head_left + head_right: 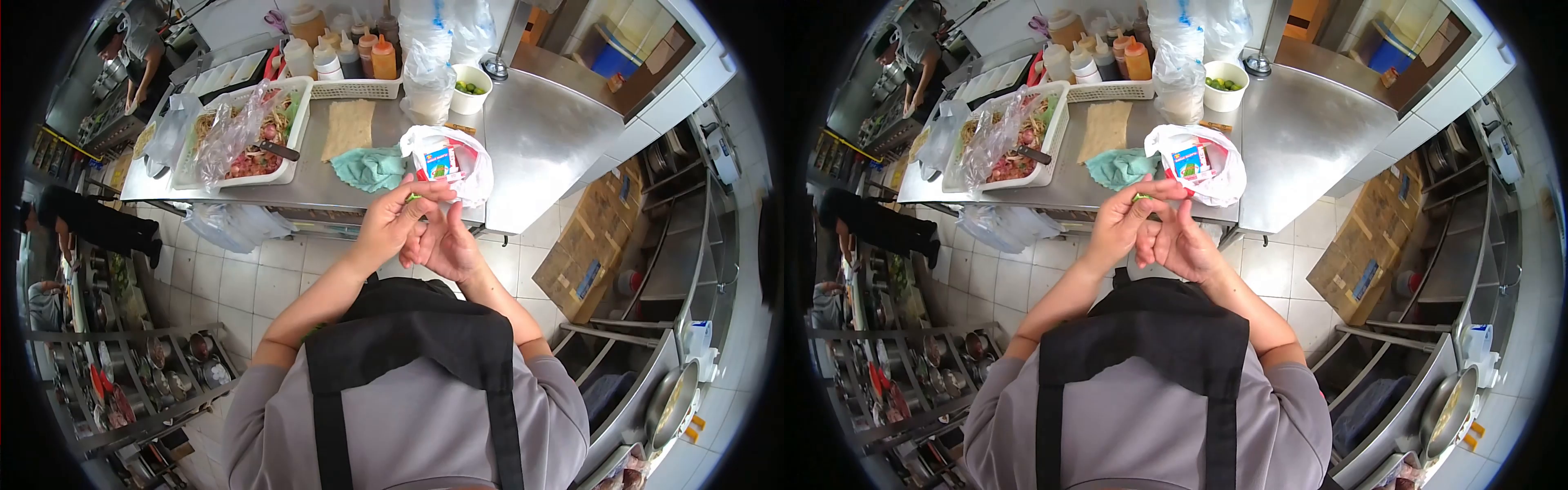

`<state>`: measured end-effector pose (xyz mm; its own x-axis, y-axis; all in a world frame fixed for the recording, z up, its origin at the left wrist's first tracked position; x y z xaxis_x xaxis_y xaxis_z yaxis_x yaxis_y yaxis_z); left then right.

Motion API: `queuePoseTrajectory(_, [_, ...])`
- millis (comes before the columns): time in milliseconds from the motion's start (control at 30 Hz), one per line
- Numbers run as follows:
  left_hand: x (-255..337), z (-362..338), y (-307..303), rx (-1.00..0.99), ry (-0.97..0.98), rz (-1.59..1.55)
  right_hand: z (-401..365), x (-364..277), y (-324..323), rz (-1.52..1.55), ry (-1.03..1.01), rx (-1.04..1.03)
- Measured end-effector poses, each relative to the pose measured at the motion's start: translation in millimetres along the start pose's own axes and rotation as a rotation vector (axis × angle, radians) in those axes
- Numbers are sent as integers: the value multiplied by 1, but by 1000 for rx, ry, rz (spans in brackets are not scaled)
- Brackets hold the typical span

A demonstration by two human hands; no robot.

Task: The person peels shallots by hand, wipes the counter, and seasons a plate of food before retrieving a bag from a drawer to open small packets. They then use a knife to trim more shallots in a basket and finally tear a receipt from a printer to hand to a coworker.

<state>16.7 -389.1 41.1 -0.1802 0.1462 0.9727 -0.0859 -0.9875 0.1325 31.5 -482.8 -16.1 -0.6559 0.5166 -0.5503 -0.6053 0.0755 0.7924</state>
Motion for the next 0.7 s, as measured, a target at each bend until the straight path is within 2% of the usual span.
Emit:
queuePoseTrajectory(33, [-1, 0, 1, 1, -1, 0, 0, 3, 2, 1, 1, 0])
queuePoseTrajectory(100, [6, 0, 3, -26, 233, 205, 0, 6, 4, -9, 0, -10])
queuePoseTrajectory(167, [9, 0, 5, -32, 216, 208, 1, 8, 7, 51, -18, -57])
queuePoseTrajectory(267, [14, 0, 12, 7, 292, 225, -1, 10, 12, 168, -57, -141])
queuePoseTrajectory(333, [9, 1, 17, -4, 133, -147, 0, 12, 20, 358, -62, -246])
queuePoseTrajectory(367, [6, 2, 15, -6, 133, -147, 0, 11, 20, 357, -64, -246])
queuePoseTrajectory(433, [12, 8, 11, -46, 140, -506, 1, 17, 19, 233, 58, -174])
queuePoseTrajectory(467, [5, 10, 6, 228, -28, -653, 1, 18, 18, 236, 58, -174])
queuePoseTrajectory(500, [-2, 10, -3, 231, -29, -653, 0, 20, 14, 61, 79, -127])
queuePoseTrajectory(567, [-21, 11, -18, 13, -39, -882, -2, 21, 6, -291, 119, -32])
queuePoseTrajectory(600, [-19, 8, -16, 268, -137, -659, -4, 18, -2, -582, 157, 103])
queuePoseTrajectory(633, [-27, 9, -24, 268, -137, -659, -4, 19, -2, -581, 157, 103])
queuePoseTrajectory(700, [-42, 10, -31, -176, -45, -971, -4, 15, 3, -1025, -77, 151])
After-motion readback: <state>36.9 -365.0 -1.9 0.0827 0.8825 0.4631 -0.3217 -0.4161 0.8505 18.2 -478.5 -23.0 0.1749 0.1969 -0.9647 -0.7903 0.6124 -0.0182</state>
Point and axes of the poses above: each hand's wrist, its own z-axis towards the middle knuckle, its own y-axis out of the palm, x = y × z, the point moved 4 cm from there along z, towards the middle knuckle, and after that the axes turned 1 degree about -y, right-handed, at the moved point
